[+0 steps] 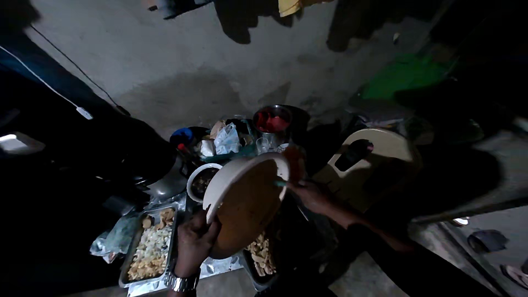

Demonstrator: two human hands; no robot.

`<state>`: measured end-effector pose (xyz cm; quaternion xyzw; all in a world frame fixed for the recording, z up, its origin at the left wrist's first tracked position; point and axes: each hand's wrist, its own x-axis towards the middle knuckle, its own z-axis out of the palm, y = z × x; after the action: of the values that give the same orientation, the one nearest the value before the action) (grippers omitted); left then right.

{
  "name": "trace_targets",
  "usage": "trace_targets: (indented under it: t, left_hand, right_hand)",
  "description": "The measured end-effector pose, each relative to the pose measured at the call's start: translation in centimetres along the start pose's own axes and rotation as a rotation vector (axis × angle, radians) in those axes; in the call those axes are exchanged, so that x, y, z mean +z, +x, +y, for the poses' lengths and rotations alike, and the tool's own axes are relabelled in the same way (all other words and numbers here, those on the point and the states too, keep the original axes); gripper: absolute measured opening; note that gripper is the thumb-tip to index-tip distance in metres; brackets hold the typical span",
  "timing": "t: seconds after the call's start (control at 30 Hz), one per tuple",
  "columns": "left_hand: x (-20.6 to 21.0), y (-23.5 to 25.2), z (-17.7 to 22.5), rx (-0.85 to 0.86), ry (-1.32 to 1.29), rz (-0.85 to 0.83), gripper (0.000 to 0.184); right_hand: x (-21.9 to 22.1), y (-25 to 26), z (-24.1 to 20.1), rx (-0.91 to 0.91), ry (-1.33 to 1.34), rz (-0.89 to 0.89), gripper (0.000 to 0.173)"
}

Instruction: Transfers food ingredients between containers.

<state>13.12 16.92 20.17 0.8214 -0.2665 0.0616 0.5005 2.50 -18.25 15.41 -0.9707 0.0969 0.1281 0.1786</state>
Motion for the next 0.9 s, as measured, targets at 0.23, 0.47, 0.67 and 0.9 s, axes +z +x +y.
trace_targets:
  t: [0.23, 0.47, 0.67, 0.9]
  left_hand:
    - [-1.1, 0.5, -1.8, -0.019, -0.069, 0.024, 0.012]
    - [0.8, 2.2, -2.1, -0.444, -0.406, 0.197, 0.012]
    - [7.8, 0.3, -1.7, -0.656, -0.775, 0.128, 0.017]
    - [19.3, -2.4, 1.7, -0.650, -0.856, -0.264, 0.025]
  right_hand:
    - [5.6, -6.5, 1.6, 0.075, 0.169, -0.172, 0.047]
    - [5.9, -8.8, 1.1, 0.584, 0.875, 0.448, 0.048]
    - [-1.5, -12.4, -2.1, 0.705, 1.109, 0.457, 0.034]
    - [-5.3, -16.4, 3.2, 0.929, 1.041, 0.614, 0.035]
